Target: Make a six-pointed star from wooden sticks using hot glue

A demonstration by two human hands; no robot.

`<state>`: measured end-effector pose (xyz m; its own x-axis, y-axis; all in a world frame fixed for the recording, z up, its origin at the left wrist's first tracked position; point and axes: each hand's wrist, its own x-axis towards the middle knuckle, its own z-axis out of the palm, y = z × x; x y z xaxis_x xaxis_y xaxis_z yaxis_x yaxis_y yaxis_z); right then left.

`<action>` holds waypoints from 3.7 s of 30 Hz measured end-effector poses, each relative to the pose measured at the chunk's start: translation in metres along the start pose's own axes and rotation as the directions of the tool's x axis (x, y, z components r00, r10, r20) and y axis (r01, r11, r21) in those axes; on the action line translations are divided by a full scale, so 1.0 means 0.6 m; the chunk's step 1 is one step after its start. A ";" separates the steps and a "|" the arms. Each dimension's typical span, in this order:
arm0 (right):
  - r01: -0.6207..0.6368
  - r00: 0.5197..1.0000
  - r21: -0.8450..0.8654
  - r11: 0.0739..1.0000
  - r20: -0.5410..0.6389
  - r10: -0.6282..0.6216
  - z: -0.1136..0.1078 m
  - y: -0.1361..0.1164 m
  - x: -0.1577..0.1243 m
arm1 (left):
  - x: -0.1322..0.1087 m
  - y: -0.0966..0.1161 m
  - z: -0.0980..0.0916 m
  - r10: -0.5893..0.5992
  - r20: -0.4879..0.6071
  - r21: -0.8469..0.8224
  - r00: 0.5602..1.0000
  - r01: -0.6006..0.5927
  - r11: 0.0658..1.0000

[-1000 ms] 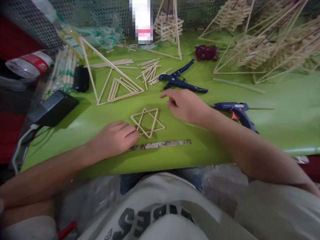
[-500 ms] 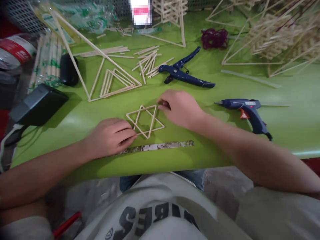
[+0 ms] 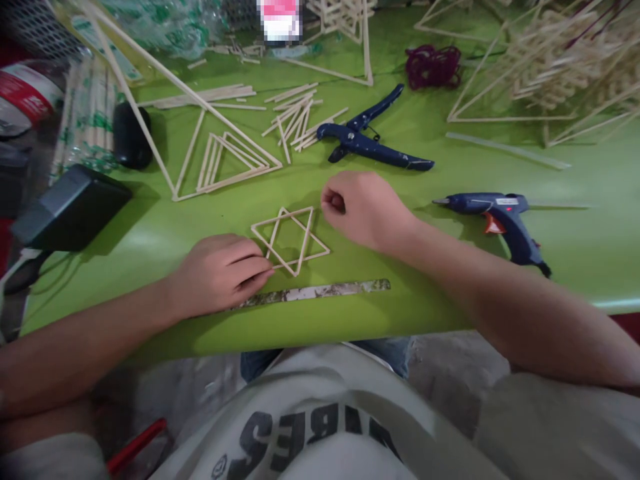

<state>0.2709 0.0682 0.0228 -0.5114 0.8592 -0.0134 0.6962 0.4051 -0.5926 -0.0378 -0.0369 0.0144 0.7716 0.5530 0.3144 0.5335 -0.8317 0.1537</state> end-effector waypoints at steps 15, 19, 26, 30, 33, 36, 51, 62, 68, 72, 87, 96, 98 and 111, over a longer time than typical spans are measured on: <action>0.017 0.928 0.207 0.978 -0.368 0.062 -0.098 0.016 -0.029 | -0.004 -0.002 0.001 0.002 -0.011 -0.016 1.000 -0.003 1.000; 0.076 0.897 0.286 0.955 -0.438 0.059 -0.115 0.004 -0.048 | -0.004 -0.001 0.001 0.003 0.000 0.011 1.000 -0.003 1.000; 0.181 0.982 0.210 0.961 -0.085 -0.167 -0.096 -0.003 -0.048 | -0.004 -0.002 -0.002 -0.002 0.011 -0.007 1.000 0.002 1.000; 0.286 0.941 0.079 0.955 0.164 -0.295 -0.063 0.004 -0.027 | -0.004 -0.002 -0.004 -0.005 0.017 -0.023 1.000 0.005 1.000; 0.315 0.913 0.057 0.947 0.254 -0.319 -0.042 0.010 -0.019 | -0.003 -0.002 -0.004 -0.008 0.026 -0.023 1.000 0.008 1.000; 0.321 0.913 0.002 0.947 0.267 -0.310 -0.030 0.012 -0.019 | -0.002 -0.001 -0.005 -0.008 0.025 -0.023 1.000 0.009 1.000; 0.325 0.901 -0.074 0.943 0.327 -0.285 -0.022 0.005 -0.023 | -0.001 0.000 -0.005 -0.009 0.015 -0.011 1.000 0.009 1.000; 0.216 0.905 0.072 0.974 0.361 -0.227 -0.070 0.002 -0.044 | -0.003 -0.001 -0.004 -0.004 0.016 -0.003 1.000 0.004 1.000; 0.183 0.896 0.124 0.975 0.388 -0.217 -0.084 -0.006 -0.055 | -0.003 -0.001 -0.006 -0.004 0.029 0.025 1.000 0.004 1.000; 0.161 0.909 0.169 0.972 0.358 -0.212 -0.087 -0.010 -0.058 | -0.004 0.000 -0.009 0.016 0.014 0.037 1.000 -0.017 0.999; 0.260 0.932 0.366 0.893 0.145 -0.331 -0.061 -0.052 -0.064 | 0.034 0.054 -0.020 -0.312 -0.172 -0.169 0.934 0.284 0.944; 0.382 0.904 0.534 0.754 -0.050 -0.424 -0.041 -0.042 -0.059 | 0.125 0.089 -0.028 -0.494 0.100 -0.089 0.864 0.502 0.860; 0.375 0.905 0.568 0.733 -0.053 -0.422 -0.039 -0.040 -0.059 | 0.134 0.087 -0.016 -0.518 0.067 -0.109 0.853 0.523 0.846; 0.361 0.926 0.593 0.720 -0.133 -0.354 -0.054 -0.021 -0.055 | 0.089 0.066 -0.022 -0.488 -0.270 -0.355 0.830 0.385 0.852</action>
<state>0.2953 0.0452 0.0569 -0.6530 0.6934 0.3045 0.0184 0.4165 -0.9089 0.0202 -0.0410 0.0495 0.2863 0.8515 0.4392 0.6286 -0.5129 0.5846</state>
